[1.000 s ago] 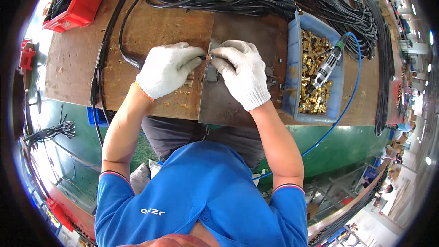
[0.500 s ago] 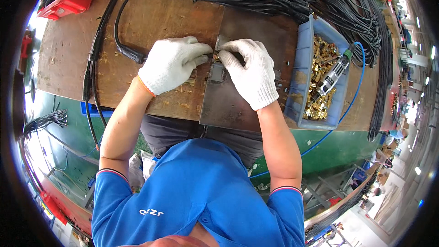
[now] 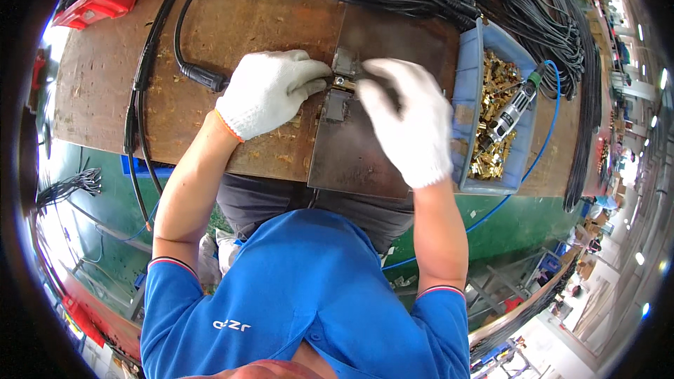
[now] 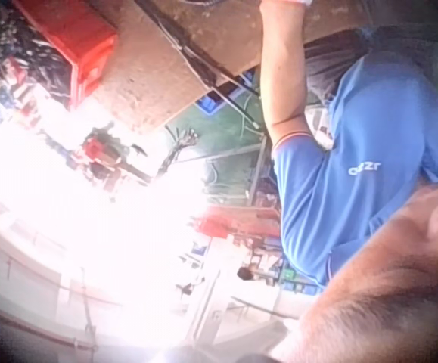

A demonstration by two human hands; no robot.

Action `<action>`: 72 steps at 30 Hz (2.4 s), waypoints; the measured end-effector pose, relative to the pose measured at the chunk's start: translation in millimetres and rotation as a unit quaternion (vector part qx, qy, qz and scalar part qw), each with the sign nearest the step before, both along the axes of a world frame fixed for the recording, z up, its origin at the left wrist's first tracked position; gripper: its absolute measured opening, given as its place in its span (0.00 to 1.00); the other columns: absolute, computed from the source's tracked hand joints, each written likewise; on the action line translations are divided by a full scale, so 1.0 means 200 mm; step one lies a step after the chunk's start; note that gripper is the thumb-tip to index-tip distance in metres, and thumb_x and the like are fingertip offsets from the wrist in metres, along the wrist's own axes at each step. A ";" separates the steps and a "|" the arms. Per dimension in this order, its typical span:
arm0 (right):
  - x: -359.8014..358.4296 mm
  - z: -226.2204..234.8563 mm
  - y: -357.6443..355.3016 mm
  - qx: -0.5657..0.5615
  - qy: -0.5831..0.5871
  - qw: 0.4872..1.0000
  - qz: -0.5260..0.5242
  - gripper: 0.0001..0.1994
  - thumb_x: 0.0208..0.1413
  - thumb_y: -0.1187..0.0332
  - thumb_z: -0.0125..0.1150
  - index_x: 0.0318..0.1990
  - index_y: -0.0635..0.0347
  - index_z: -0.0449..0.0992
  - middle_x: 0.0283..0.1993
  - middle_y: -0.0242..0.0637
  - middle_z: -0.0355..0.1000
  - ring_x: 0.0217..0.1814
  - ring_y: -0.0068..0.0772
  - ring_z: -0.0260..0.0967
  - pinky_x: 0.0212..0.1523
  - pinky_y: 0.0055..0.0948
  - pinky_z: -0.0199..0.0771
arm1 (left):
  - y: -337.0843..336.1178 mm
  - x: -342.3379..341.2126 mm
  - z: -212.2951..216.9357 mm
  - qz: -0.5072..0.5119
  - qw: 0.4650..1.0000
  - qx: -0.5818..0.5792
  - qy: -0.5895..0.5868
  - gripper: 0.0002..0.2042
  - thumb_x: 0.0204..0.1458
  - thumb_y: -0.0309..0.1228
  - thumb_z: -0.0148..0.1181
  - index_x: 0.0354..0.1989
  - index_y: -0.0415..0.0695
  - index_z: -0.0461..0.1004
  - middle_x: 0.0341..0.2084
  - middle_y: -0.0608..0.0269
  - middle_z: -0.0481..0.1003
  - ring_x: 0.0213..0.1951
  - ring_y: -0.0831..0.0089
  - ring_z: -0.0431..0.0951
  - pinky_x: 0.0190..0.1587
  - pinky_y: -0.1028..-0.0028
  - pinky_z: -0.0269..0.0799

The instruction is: The person repeatedly strips the insulation from black cables, inserts the exposed copper ends into brass connectors, and uses a pneumatic crimping tool to secure them. The finished cables are placed into a red bin on the table.

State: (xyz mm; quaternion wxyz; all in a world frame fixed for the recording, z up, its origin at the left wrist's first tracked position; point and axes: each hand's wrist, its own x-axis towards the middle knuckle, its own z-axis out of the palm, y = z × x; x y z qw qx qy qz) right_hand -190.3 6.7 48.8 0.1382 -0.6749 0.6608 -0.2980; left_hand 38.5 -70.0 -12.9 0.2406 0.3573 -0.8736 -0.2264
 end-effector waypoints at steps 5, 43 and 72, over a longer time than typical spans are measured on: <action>-0.55 0.12 0.20 -0.069 0.094 0.956 -0.269 0.19 0.65 0.61 0.73 0.58 0.63 0.83 0.51 0.42 0.83 0.56 0.39 0.80 0.61 0.36 0.76 | 0.01 0.00 -0.02 -0.002 1.000 -0.012 -0.005 0.09 0.62 0.37 0.65 0.47 0.52 0.85 0.35 0.60 0.82 0.39 0.54 0.85 0.42 0.58 0.81; 0.08 0.07 -0.26 -0.120 -0.695 0.681 0.195 0.16 0.60 0.81 0.68 0.53 0.60 0.72 0.44 0.50 0.78 0.36 0.39 0.81 0.36 0.39 0.88 | 0.00 -0.02 0.06 -0.009 0.999 0.032 -0.036 0.12 0.62 0.35 0.66 0.51 0.47 0.86 0.37 0.52 0.82 0.41 0.49 0.84 0.44 0.58 0.80; 0.12 -0.14 -0.37 0.038 -0.713 0.655 0.249 0.23 0.70 0.51 0.46 0.43 0.67 0.73 0.39 0.47 0.74 0.43 0.41 0.73 0.50 0.39 0.76 | 0.00 -0.02 0.02 -0.007 0.998 -0.039 -0.048 0.10 0.61 0.36 0.65 0.48 0.53 0.87 0.35 0.58 0.83 0.38 0.52 0.85 0.40 0.58 0.80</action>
